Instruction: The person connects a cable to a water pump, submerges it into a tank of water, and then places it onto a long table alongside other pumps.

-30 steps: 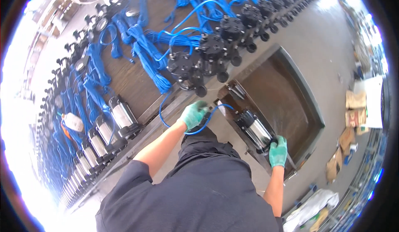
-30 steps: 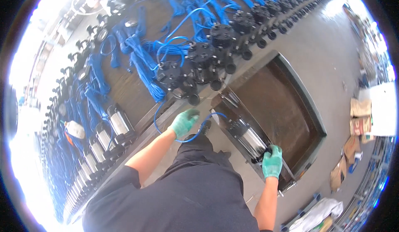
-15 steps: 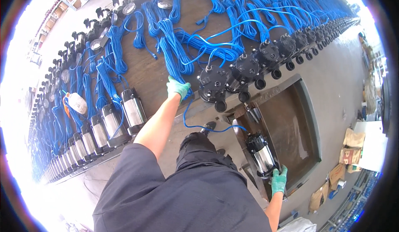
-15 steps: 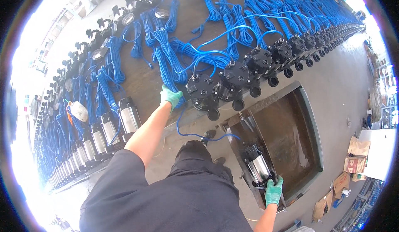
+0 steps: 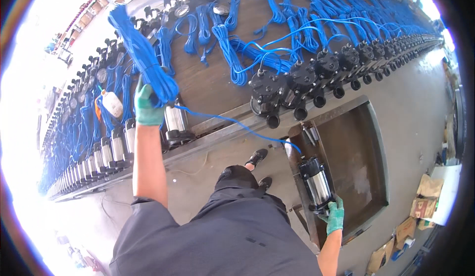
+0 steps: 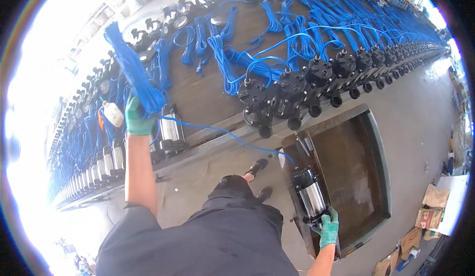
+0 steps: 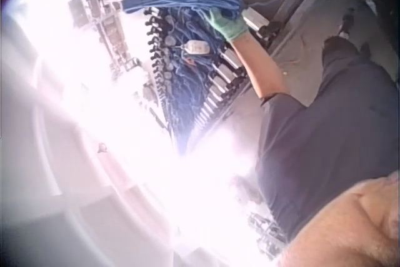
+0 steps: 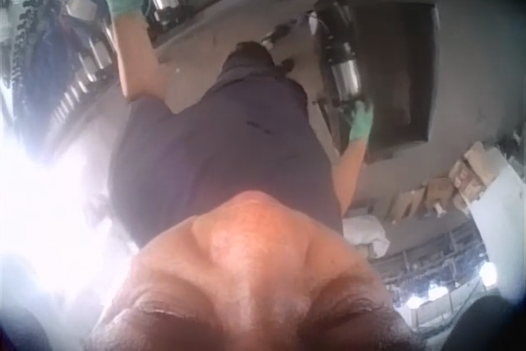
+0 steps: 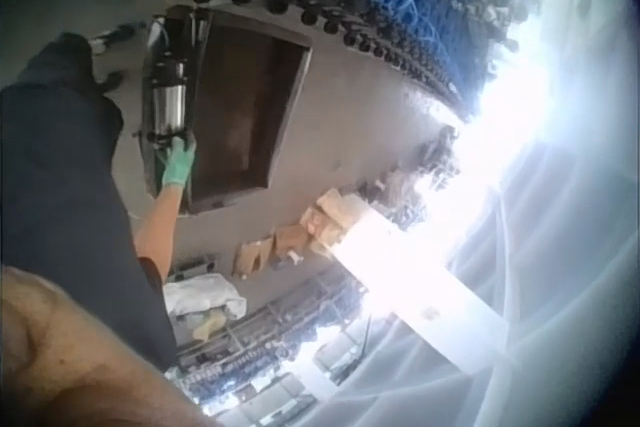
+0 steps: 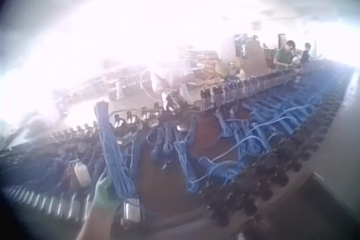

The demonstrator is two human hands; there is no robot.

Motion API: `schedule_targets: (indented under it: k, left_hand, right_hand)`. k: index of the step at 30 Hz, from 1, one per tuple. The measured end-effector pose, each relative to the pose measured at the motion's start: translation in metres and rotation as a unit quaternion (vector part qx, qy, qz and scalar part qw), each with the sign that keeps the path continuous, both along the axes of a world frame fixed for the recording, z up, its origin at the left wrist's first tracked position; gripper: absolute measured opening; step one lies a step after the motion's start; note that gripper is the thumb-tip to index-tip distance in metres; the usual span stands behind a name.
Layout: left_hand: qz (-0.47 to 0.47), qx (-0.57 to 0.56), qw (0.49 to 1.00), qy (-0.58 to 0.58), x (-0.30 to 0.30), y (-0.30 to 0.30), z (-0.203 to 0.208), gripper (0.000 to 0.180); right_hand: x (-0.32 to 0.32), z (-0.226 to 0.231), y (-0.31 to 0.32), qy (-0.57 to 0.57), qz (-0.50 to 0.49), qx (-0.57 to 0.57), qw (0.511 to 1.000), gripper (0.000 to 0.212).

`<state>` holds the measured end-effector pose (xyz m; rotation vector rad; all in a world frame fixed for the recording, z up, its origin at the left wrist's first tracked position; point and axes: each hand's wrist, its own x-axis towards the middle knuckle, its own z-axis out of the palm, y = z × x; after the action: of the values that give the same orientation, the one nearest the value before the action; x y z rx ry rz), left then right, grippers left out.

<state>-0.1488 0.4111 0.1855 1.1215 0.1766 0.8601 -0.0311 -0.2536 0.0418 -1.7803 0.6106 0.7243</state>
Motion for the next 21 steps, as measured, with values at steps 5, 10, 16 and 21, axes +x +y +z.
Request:
schedule_targets:
  k: [5, 10, 16, 21]
  left_hand:
    - [0.080, 0.064, 0.995, 0.014, -0.073, -0.046, 0.048, 0.063]
    - [0.060, 0.059, 0.994, -0.063, -0.107, -0.050, 0.074, 0.073]
    - [-0.073, 0.025, 0.977, -0.201, -0.140, -0.010, 0.097, 0.075]
    - [-0.065, -0.121, 0.952, -0.274, -0.166, 0.019, 0.098, 0.077]
  right_hand:
    - [-0.006, 0.011, 0.008, -0.011, 0.050, 0.006, 0.999, 0.032]
    - [-0.019, 0.034, 0.068, -0.045, 0.086, -0.009, 0.995, 0.023]
    - [-0.035, 0.060, 0.252, 0.009, 0.128, 0.254, 0.959, 0.026]
    - [-0.051, 0.036, 0.418, 0.091, 0.124, 0.355, 0.922, 0.022]
